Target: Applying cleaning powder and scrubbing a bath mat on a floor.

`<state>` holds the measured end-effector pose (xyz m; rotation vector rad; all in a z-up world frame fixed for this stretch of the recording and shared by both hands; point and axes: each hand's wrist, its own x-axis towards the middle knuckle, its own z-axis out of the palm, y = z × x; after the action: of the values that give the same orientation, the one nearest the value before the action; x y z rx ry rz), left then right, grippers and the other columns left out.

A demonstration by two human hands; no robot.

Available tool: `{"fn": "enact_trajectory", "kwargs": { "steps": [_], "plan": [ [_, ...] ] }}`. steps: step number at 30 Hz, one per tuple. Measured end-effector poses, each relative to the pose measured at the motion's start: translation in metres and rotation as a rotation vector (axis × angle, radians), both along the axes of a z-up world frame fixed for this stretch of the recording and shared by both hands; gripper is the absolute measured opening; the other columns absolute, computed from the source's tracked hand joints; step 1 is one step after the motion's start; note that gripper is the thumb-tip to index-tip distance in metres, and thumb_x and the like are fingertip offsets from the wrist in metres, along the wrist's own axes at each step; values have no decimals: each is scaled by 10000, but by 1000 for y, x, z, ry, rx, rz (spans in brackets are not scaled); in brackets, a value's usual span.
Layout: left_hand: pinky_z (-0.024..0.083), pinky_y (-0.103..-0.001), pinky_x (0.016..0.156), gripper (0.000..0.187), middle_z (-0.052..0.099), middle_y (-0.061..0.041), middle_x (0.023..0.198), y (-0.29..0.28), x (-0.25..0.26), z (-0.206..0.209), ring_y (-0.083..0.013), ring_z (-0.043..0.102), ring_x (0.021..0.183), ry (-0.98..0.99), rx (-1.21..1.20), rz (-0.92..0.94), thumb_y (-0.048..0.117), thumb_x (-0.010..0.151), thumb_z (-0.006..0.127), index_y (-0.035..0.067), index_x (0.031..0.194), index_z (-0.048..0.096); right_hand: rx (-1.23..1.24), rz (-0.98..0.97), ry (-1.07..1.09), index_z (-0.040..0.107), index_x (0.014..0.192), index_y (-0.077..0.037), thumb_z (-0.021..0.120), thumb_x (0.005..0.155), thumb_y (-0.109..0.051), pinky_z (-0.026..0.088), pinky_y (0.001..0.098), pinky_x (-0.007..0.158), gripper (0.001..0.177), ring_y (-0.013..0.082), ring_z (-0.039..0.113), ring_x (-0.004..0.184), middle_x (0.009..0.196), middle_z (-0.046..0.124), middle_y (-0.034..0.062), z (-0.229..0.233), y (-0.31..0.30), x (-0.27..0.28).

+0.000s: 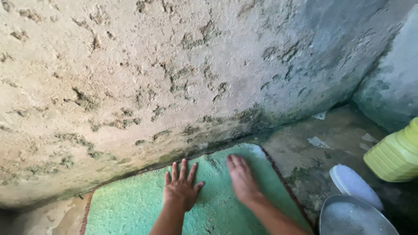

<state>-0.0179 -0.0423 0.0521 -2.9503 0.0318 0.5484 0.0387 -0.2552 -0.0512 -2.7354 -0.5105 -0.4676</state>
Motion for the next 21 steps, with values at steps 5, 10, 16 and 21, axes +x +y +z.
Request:
{"fn": "enact_trajectory", "kwargs": {
  "steps": [5, 10, 16, 21],
  "plan": [
    [81, -503, 1286, 738, -136, -30, 1743, -2, 0, 5, -330, -62, 1601, 23, 0, 5, 642, 1041, 217, 345, 1658, -59, 80, 153, 85, 434, 1481, 18, 515, 805, 119, 317, 422, 1189, 689, 387, 363, 1438, 1533, 424, 220, 17, 44, -38],
    [94, -504, 1286, 743, -135, -23, 1743, -8, -3, 1, -330, -57, 1600, 24, -51, 57, 635, 1042, 229, 327, 1661, -43, -262, 151, 22, 386, 1504, 14, 488, 770, 158, 210, 438, 1235, 755, 364, 280, 1491, 1581, 366, 188, 16, -14, -20],
    [58, -516, 1283, 748, -178, -37, 1735, -6, -13, -5, -351, -103, 1595, 73, -59, 48, 608, 1061, 227, 297, 1657, -100, -202, -211, 218, 370, 1526, -49, 444, 903, 79, 249, 387, 1249, 639, 333, 286, 1516, 1606, 348, 141, 36, -62, -21],
    [86, -655, 1255, 754, -185, -8, 1741, -30, -27, 30, -393, -98, 1593, 130, -56, 29, 651, 1043, 261, 368, 1659, -68, -148, -8, 237, 294, 1580, -95, 429, 824, 174, 219, 422, 1209, 813, 346, 232, 1494, 1668, 252, 134, 6, 12, -34]
  ]
}}
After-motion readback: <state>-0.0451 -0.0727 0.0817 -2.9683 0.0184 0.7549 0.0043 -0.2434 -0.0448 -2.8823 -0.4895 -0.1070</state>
